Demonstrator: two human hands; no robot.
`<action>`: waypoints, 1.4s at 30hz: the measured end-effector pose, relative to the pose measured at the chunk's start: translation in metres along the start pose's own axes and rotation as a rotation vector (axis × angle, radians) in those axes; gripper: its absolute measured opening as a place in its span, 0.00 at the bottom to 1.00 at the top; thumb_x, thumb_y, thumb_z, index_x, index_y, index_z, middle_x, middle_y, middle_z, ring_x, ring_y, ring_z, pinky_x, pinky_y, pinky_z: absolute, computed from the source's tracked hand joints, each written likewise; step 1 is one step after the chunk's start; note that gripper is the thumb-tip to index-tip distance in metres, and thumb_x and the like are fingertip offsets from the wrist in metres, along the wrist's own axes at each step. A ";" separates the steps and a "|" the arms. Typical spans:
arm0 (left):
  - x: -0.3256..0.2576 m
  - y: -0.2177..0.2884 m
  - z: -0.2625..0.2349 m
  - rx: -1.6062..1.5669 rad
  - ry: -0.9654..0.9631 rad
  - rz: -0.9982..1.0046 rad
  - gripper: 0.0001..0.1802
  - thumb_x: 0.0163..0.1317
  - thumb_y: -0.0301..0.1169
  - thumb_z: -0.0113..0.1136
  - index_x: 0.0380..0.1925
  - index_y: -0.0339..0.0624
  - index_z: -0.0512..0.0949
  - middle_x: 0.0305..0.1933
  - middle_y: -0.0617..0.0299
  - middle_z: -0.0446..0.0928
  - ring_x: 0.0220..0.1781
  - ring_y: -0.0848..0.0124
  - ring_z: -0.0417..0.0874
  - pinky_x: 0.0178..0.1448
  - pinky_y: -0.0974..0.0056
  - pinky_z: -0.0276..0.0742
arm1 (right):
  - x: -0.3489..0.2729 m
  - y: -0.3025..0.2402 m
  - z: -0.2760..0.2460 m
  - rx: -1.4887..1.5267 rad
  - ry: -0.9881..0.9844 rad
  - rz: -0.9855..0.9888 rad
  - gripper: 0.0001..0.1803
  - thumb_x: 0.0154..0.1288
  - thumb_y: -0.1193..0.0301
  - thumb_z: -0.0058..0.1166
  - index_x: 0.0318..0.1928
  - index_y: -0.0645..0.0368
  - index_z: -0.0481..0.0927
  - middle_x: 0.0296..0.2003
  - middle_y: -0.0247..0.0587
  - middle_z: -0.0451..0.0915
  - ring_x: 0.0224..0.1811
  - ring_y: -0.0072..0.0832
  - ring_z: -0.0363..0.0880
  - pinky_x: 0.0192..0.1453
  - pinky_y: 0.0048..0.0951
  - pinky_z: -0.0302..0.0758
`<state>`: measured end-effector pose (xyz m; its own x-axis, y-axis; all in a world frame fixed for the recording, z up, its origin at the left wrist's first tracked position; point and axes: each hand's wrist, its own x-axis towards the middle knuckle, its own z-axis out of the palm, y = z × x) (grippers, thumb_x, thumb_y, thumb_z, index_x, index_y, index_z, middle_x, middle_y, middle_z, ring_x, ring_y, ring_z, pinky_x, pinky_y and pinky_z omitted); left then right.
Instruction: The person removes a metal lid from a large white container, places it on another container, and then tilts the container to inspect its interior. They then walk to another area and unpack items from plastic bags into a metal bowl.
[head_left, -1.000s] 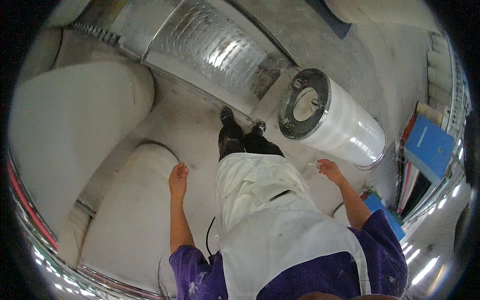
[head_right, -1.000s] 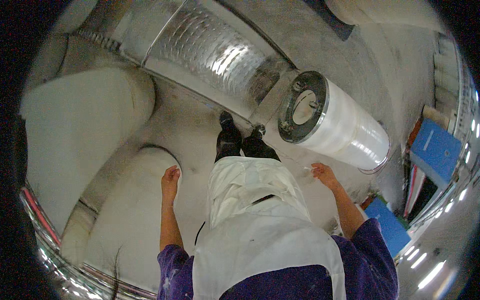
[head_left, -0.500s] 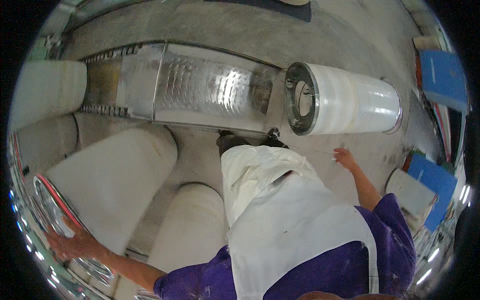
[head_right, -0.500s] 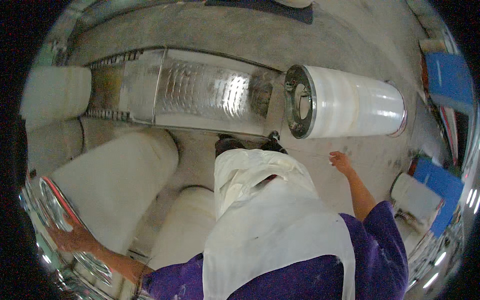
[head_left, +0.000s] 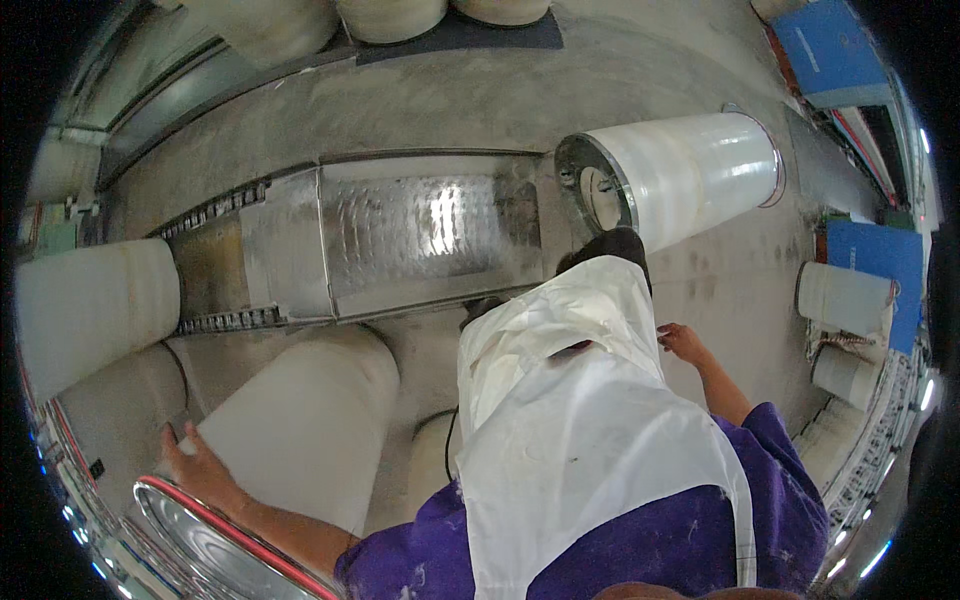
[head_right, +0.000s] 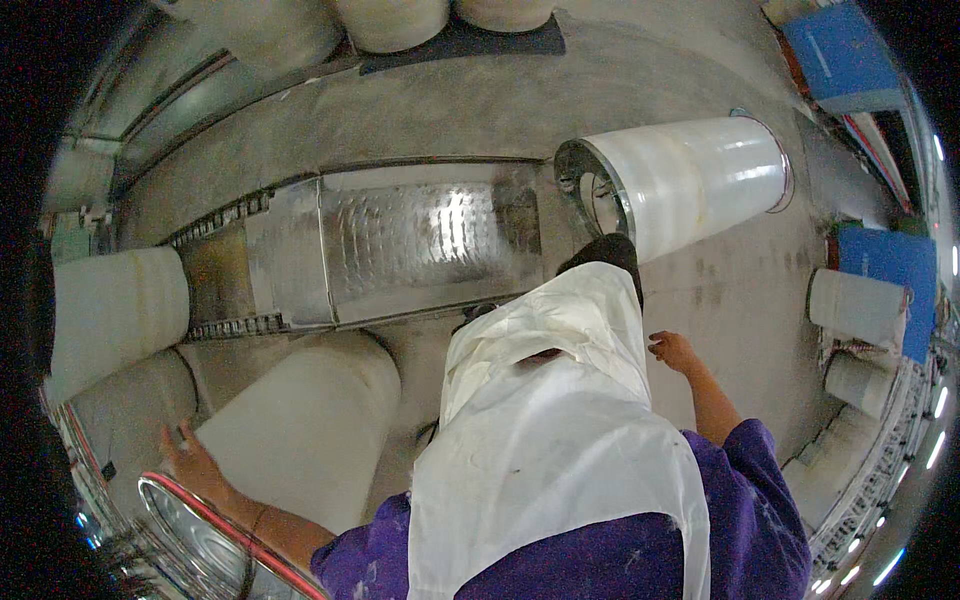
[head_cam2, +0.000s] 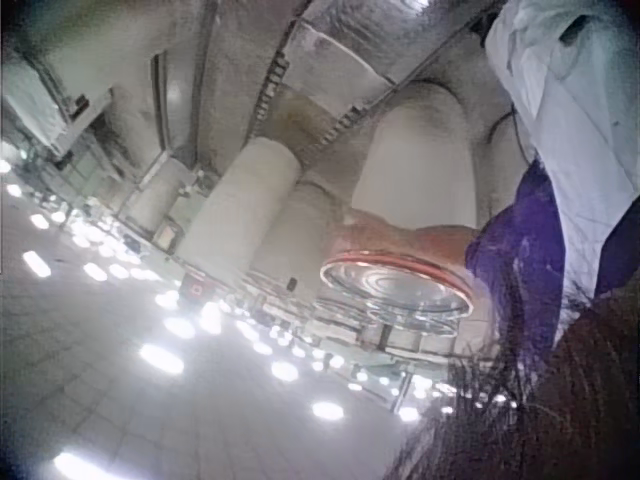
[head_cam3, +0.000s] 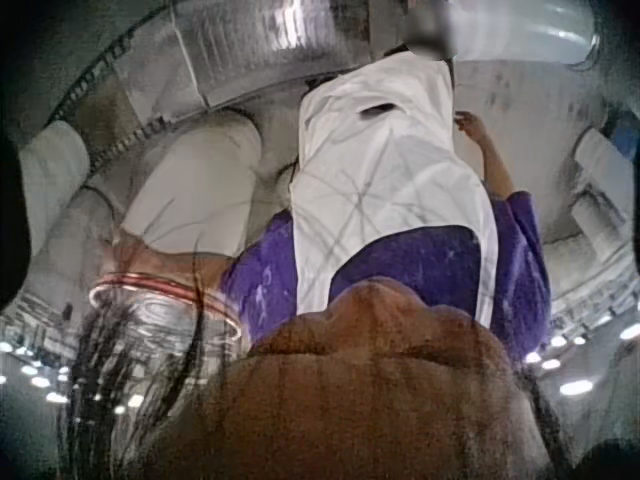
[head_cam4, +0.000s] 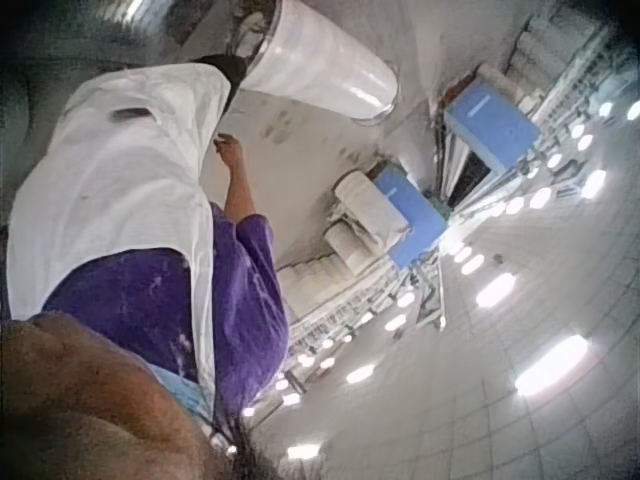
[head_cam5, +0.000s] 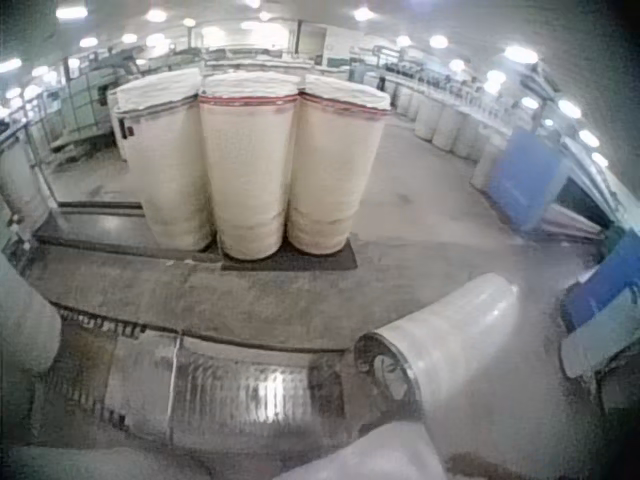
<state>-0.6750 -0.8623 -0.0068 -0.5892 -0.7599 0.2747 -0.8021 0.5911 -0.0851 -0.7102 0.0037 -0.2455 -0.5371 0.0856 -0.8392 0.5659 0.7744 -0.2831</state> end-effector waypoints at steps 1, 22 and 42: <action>-0.003 0.013 0.017 -0.111 -0.028 0.079 0.27 0.65 0.46 0.60 0.59 0.42 0.75 0.63 0.52 0.74 0.64 0.55 0.75 0.67 0.53 0.67 | -0.001 0.005 0.002 -0.002 0.019 -0.109 0.22 0.64 0.64 0.57 0.56 0.61 0.78 0.41 0.46 0.86 0.34 0.33 0.85 0.43 0.34 0.80; -0.202 0.280 0.228 -0.380 -1.388 0.591 0.24 0.58 0.42 0.66 0.51 0.39 0.79 0.47 0.50 0.83 0.48 0.56 0.84 0.51 0.56 0.77 | 0.107 -0.019 -0.097 0.337 0.125 0.036 0.20 0.62 0.63 0.60 0.53 0.58 0.80 0.37 0.45 0.85 0.34 0.31 0.83 0.42 0.33 0.78; -0.116 0.703 0.226 -0.232 -1.257 0.826 0.31 0.63 0.44 0.60 0.62 0.40 0.70 0.57 0.50 0.78 0.58 0.56 0.78 0.62 0.56 0.72 | 0.343 -0.148 -0.185 -0.081 0.303 0.359 0.62 0.48 0.56 0.74 0.75 0.51 0.42 0.72 0.62 0.50 0.66 0.63 0.62 0.64 0.52 0.70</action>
<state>-1.1925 -0.4203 -0.3153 -0.6453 0.1355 -0.7518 -0.2545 0.8898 0.3788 -1.0940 0.0350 -0.4057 -0.4817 0.5263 -0.7007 0.7047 0.7079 0.0472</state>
